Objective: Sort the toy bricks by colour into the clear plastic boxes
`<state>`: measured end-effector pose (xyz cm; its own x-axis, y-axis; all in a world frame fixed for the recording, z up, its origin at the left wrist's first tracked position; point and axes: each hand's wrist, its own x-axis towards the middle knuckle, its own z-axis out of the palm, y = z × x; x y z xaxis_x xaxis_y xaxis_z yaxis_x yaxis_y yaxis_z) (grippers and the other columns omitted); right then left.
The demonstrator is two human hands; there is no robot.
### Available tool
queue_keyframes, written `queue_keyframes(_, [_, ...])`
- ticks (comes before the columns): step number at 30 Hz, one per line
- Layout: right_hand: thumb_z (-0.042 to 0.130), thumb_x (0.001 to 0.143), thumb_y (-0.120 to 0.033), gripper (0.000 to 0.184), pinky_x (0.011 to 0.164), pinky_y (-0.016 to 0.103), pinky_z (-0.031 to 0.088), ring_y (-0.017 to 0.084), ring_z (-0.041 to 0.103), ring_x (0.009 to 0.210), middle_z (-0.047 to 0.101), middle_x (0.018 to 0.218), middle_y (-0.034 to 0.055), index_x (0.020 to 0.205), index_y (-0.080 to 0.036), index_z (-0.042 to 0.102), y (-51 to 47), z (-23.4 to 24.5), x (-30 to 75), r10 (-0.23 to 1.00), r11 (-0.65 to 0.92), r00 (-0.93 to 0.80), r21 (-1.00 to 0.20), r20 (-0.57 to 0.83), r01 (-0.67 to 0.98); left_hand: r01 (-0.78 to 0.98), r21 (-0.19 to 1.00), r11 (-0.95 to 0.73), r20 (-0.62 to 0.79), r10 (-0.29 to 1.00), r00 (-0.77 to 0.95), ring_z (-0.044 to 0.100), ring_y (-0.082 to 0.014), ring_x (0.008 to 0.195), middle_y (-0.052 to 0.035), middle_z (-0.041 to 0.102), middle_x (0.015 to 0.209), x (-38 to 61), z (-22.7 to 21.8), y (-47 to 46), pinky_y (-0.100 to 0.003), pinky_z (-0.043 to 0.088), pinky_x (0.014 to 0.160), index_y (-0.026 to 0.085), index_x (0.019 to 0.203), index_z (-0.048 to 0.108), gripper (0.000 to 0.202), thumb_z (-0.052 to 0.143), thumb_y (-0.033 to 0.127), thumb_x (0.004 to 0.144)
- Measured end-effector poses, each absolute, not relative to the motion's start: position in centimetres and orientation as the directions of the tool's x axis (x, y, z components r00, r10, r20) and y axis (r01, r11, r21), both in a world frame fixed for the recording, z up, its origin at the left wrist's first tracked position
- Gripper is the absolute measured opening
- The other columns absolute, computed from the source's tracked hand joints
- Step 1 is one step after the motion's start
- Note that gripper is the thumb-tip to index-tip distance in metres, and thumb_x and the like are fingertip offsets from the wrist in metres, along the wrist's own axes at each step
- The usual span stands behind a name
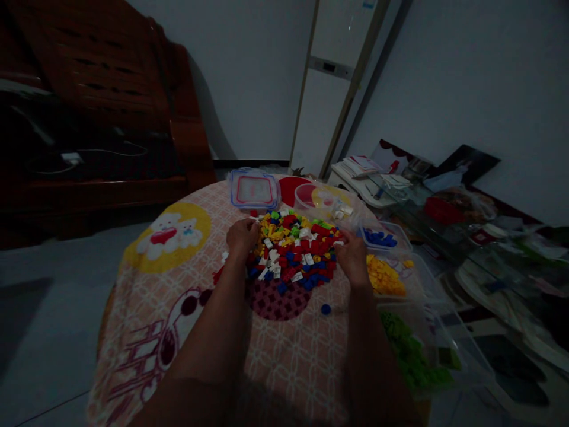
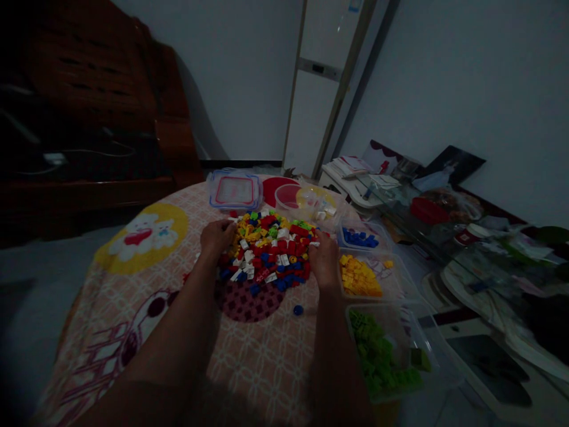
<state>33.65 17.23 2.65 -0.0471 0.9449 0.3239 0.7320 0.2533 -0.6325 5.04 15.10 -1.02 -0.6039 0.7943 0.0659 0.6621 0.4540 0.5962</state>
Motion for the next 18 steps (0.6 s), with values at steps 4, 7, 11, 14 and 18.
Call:
queue_keyframes(4, [0.058,0.077,-0.023,0.045,0.062,0.03,0.057,0.019,0.068,0.062,0.072,0.069,0.0031,0.118,-0.011,0.072,18.8,4.4,33.9,0.994,0.11,-0.039,-0.835,0.106,0.539,0.662,0.598,0.451,0.073,0.792,-0.606,0.068,-0.0265,0.105,-0.0082,0.075,0.117,5.1,-1.0,15.1,-0.032,0.049,0.085,0.023,0.118,0.076,0.041,0.05,0.037,0.089])
queue_keyframes(7, [0.06,0.078,-0.027,0.037,0.045,0.022,0.049,0.013,0.059,0.044,0.064,0.054,-0.002,0.107,-0.009,0.072,19.4,4.5,33.8,0.999,0.033,-0.004,-0.934,0.033,0.355,0.662,0.597,0.454,0.072,0.791,-0.608,0.068,-0.0267,0.104,-0.0086,0.075,0.117,5.1,-0.9,15.0,-0.032,0.049,0.084,0.023,0.118,0.076,0.041,0.05,0.037,0.089])
queue_keyframes(11, [0.065,0.077,-0.033,0.028,0.036,0.019,0.042,0.012,0.054,0.036,0.06,0.046,-0.0032,0.092,-0.011,0.071,19.9,3.1,33.7,0.998,-0.006,0.061,-0.977,0.007,0.211,0.667,0.583,0.463,0.07,0.79,-0.61,0.068,-0.0266,0.103,-0.009,0.076,0.114,5.1,-0.8,15.1,-0.031,0.049,0.082,0.024,0.116,0.077,0.04,0.05,0.038,0.09])
queue_keyframes(14, [0.065,0.077,-0.034,0.027,0.037,0.02,0.047,0.015,0.06,0.04,0.058,0.046,-0.0038,0.091,-0.012,0.069,20.7,2.0,33.4,0.987,-0.03,0.16,-0.992,-0.01,0.125,0.668,0.578,0.468,0.068,0.789,-0.611,0.068,-0.0266,0.103,-0.0097,0.076,0.115,5.1,-0.8,15.1,-0.031,0.049,0.082,0.023,0.117,0.077,0.041,0.05,0.038,0.09])
queue_keyframes(18, [0.06,0.079,-0.026,0.042,0.063,0.026,0.062,0.018,0.075,0.075,0.073,0.081,0.0045,0.117,-0.01,0.064,22.0,1.7,33.0,0.958,0.032,0.287,-0.998,0.015,-0.053,0.675,0.572,0.466,0.065,0.795,-0.603,0.068,-0.0263,0.104,-0.0097,0.076,0.114,5.1,-0.7,15.1,-0.031,0.048,0.083,0.022,0.117,0.076,0.041,0.049,0.038,0.09])
